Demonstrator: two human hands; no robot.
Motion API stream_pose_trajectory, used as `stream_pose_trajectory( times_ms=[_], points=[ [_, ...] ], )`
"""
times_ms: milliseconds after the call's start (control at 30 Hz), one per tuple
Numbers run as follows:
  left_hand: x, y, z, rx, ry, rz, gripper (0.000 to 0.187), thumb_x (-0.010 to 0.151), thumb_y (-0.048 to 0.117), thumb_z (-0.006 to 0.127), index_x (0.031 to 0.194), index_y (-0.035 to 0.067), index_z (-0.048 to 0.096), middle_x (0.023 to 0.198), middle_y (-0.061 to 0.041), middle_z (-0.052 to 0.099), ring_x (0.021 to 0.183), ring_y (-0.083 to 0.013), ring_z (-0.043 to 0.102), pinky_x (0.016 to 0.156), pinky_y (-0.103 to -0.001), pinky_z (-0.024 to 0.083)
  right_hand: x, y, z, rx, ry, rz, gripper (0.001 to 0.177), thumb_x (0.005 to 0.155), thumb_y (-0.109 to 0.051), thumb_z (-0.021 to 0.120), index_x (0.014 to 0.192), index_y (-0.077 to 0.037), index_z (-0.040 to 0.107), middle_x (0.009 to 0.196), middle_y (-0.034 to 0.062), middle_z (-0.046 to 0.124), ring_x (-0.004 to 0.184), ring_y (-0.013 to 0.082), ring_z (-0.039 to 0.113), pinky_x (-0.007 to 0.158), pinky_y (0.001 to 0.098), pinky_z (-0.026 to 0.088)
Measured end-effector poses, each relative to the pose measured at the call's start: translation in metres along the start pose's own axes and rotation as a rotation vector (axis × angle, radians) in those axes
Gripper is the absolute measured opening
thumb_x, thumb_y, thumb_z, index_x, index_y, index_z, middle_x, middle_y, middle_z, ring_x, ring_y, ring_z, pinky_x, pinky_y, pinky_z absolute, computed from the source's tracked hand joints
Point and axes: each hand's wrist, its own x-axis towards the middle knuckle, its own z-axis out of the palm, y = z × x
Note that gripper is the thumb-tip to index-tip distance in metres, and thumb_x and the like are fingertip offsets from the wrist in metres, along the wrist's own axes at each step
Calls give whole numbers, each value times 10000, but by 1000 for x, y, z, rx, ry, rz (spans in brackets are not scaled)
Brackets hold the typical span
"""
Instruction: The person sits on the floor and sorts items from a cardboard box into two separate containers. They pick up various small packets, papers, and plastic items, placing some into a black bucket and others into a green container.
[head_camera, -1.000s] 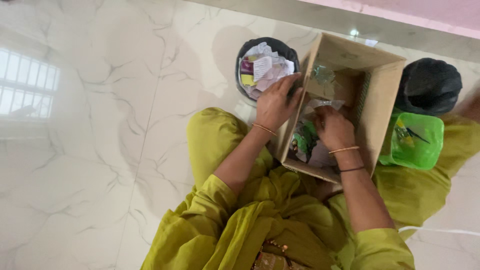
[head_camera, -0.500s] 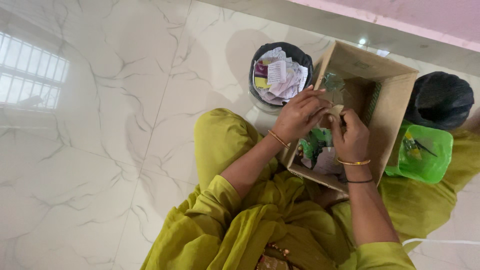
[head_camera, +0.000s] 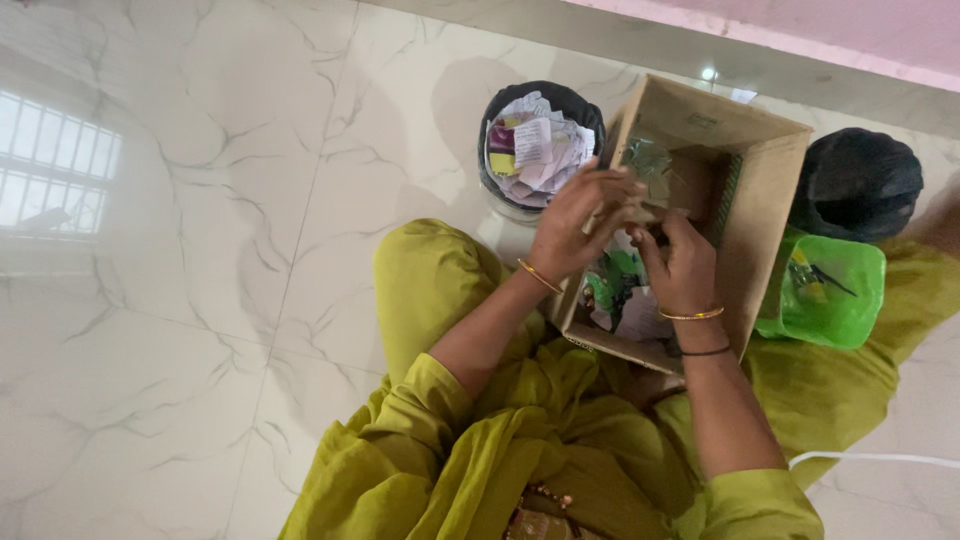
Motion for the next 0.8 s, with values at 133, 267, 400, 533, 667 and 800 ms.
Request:
stream_pose_trajectory(
  times_ms=[133, 267, 400, 533, 667, 800],
  points=[
    [14, -12, -33, 246, 307, 10, 160, 961, 41, 733, 1064, 122, 642, 1253, -7, 732, 1369, -225, 599, 1308, -495, 338, 4, 5, 4, -55, -151, 277, 259, 1010, -246, 670, 1209, -81, 678, 1161, 151, 695, 1000, 304, 728, 807, 431, 577],
    [20, -14, -57, 422, 396, -179, 184, 964, 60, 710, 1116, 131, 634, 1329, -9, 705, 1475, -252, 480, 1345, -543, 167, -7, 42, 17, -210, -342, 312, 458, 918, -258, 722, 1350, -153, 613, 1416, 153, 575, 1242, 373, 597, 983, 490, 511],
    [23, -10, -51, 377, 407, -209, 369, 981, 131, 715, 1319, 132, 567, 1486, -24, 589, 1554, -283, 352, 1353, -556, 74, -20, 77, 38, -342, -425, 259, 755, 813, -371, 816, 1474, -206, 493, 1539, 168, 462, 1343, 430, 483, 1067, 494, 450],
    [19, -2, -44, 359, 329, -133, 468, 1005, 127, 691, 1437, 133, 512, 1549, -33, 532, 1586, -306, 311, 1365, -544, 78, -17, 92, 45, -412, -526, 329, 1016, 666, -407, 888, 1520, -234, 365, 1573, 210, 320, 1299, 472, 481, 1003, 522, 457],
    [15, 4, -35, 323, 220, -76, 466, 1009, 133, 683, 1448, 144, 527, 1542, -17, 546, 1592, -287, 316, 1371, -532, 139, -14, 87, 46, -459, -711, 543, 955, 740, -403, 830, 1549, -319, 329, 1566, 157, 378, 1245, 442, 572, 1001, 530, 501],
    [12, 6, -29, 304, 92, -19, 432, 1025, 142, 667, 1443, 128, 557, 1545, -23, 547, 1594, -270, 314, 1364, -524, 216, -18, 87, 46, -480, -640, 489, 627, 850, -339, 713, 1444, -324, 512, 1432, 126, 609, 1171, 412, 656, 949, 518, 551]
  ],
)
